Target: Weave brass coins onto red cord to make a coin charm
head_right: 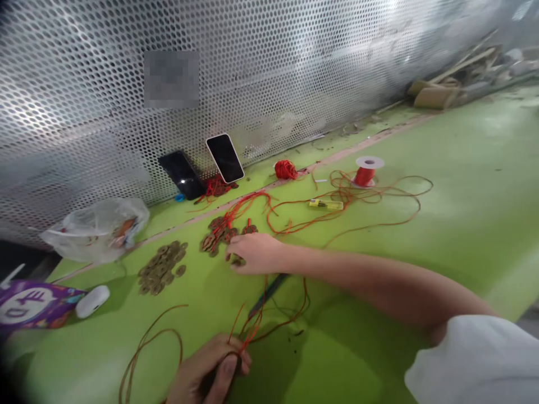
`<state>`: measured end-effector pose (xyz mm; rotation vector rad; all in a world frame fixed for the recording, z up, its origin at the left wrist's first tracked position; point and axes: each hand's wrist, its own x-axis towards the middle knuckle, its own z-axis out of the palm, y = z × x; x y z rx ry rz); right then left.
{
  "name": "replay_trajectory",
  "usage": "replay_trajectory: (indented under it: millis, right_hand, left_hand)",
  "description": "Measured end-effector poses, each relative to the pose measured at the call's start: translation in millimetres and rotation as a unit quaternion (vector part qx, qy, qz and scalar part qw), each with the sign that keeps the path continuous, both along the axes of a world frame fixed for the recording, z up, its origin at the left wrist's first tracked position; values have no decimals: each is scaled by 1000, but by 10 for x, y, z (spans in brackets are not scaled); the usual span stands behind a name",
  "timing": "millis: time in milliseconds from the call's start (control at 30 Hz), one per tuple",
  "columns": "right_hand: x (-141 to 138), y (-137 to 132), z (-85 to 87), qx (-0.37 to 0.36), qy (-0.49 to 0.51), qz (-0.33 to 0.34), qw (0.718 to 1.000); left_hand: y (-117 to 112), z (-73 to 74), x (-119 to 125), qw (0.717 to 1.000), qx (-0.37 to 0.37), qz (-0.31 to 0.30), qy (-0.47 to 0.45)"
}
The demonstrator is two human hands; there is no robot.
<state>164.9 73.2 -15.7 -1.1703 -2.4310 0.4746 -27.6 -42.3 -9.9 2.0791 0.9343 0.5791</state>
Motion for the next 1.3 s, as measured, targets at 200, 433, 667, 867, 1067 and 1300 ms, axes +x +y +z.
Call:
replay_trajectory:
  millis: [200, 433, 667, 867, 1067, 1300]
  right_hand:
    - [15, 21, -51, -33, -17, 21, 999]
    - [38, 64, -60, -81, -6, 31, 996]
    - [35, 28, -30, -97, 42, 26, 994]
    - [-4, -51, -39, -156, 166, 45, 973]
    - [-64, -202, -72, -354, 384, 11, 853]
    - [13, -354, -36, -388, 405, -53, 826]
  left_hand:
    - [8, 85, 26, 995, -52, 84, -27]
    - [28, 90, 55, 975, -146, 156, -54]
    - [71, 90, 54, 969, -172, 166, -67]
    - [57, 92, 67, 962, -173, 193, -84]
    - [48, 76, 66, 955, -194, 197, -105]
    - [33, 70, 62, 952, -202, 197, -118]
